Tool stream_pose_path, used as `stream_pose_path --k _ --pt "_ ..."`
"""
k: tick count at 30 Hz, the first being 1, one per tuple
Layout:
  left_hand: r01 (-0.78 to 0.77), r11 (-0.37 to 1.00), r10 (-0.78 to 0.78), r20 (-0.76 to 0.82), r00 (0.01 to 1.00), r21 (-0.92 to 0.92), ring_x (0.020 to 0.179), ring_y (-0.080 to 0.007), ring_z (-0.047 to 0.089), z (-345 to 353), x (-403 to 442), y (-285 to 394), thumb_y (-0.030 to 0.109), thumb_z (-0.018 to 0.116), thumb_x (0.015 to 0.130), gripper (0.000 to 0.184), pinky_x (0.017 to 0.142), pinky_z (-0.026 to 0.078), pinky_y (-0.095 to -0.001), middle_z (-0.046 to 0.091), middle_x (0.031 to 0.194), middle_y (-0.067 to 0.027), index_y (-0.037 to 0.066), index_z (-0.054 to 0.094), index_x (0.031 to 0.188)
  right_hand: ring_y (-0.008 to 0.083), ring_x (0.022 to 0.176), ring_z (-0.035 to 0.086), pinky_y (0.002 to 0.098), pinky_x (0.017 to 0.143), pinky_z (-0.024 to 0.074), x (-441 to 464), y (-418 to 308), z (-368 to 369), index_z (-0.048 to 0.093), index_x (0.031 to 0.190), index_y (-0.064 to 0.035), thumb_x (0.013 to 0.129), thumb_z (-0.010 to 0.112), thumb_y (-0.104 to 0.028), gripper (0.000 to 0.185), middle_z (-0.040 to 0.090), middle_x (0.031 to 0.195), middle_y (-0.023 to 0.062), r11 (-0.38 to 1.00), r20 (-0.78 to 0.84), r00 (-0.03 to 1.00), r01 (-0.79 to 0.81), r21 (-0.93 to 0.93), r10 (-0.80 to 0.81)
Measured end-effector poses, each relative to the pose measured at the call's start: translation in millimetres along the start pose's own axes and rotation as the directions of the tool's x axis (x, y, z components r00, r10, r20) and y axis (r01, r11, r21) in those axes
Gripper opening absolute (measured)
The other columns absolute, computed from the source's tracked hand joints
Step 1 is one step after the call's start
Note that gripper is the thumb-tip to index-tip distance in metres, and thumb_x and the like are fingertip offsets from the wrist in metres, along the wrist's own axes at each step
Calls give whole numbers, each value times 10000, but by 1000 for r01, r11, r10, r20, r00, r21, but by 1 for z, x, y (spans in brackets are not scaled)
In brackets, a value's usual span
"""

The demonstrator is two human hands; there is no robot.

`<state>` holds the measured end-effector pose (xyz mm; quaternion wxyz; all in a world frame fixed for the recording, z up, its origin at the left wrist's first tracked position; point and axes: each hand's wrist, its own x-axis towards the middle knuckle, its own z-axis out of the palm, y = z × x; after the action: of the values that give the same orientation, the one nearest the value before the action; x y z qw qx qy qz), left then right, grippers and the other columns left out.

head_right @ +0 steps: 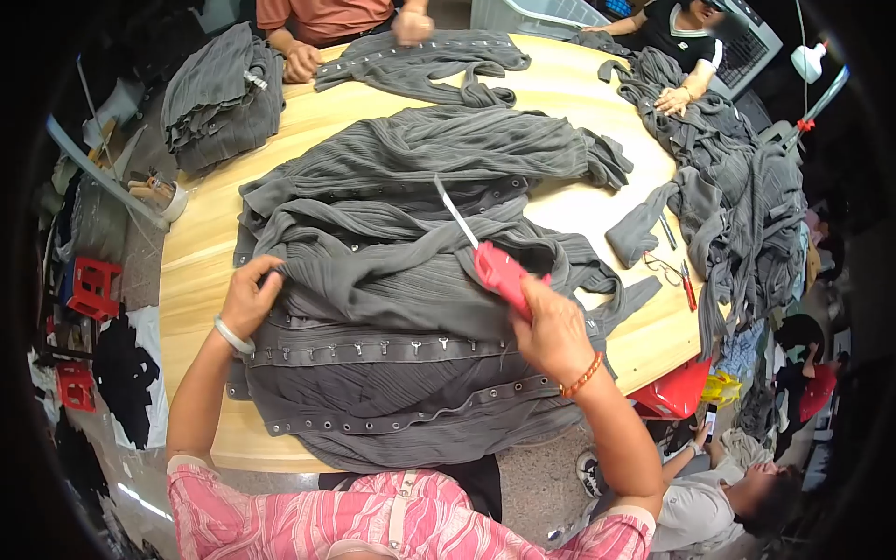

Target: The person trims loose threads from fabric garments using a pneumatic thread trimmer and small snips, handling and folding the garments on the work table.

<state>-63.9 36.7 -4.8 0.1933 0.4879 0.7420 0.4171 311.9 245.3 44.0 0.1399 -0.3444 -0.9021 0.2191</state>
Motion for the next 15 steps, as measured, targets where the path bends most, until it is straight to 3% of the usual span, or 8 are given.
stream_pose_path --k 1,2,4,6,7,9,12,15 --pt "8 1000 -6 -63 998 26 706 -135 579 0 5 -9 88 620 903 162 667 473 -289 643 809 -114 -34 635 1009 442 807 611 458 692 480 9 5 0 579 999 -31 818 696 -99 226 621 856 221 1000 -99 995 5 -29 -8" --pt "101 992 -96 -67 993 80 732 -175 609 -4 8 -13 102 622 909 160 684 482 -294 643 841 -127 -32 636 997 437 798 612 455 685 480 17 10 1 578 1002 -32 817 695 -96 228 620 849 215 998 -197 980 9 -61 -20" --pt "28 984 16 -241 971 177 844 -266 627 5 5 -3 108 642 895 182 763 490 -333 639 923 -146 -21 630 1023 431 787 611 449 674 480 30 10 3 571 993 -33 810 707 -102 238 617 845 209 997 -304 952 12 -81 -36" --pt "-193 897 302 -233 924 397 970 -359 593 6 -10 15 97 664 866 226 850 472 -389 625 999 -168 -8 614 1059 424 777 611 444 663 479 30 8 0 563 983 -34 803 720 -107 250 615 841 204 995 -408 911 16 -102 -56" --pt "-215 909 288 -165 943 358 1014 -391 565 5 -25 30 82 695 819 289 902 448 -435 619 1028 -178 3 605 1082 433 816 620 457 686 497 19 5 -2 554 1028 -27 794 736 -113 309 625 906 216 997 -274 961 23 -69 -42" --pt "-346 818 383 13 923 460 974 -363 585 -1 -54 47 140 768 762 344 855 454 -435 625 1021 -159 28 624 1053 432 870 635 456 724 523 -5 -1 -4 544 1098 -11 776 772 -142 416 644 981 220 999 -41 998 43 -5 -43" --pt "-311 811 284 131 950 495 946 -326 599 -5 -84 44 159 780 757 312 813 458 -402 637 1021 -130 31 649 1010 421 852 648 440 717 534 -24 -12 2 581 1076 -20 791 750 -135 350 659 1026 212 998 56 997 59 32 -61" --pt "-309 825 299 98 949 473 946 -304 613 4 -83 33 119 745 787 266 811 468 -389 646 1042 -121 31 658 1023 408 830 652 445 697 533 -12 -13 12 591 1039 -21 798 720 -110 287 662 994 198 991 -3 994 112 67 -112"
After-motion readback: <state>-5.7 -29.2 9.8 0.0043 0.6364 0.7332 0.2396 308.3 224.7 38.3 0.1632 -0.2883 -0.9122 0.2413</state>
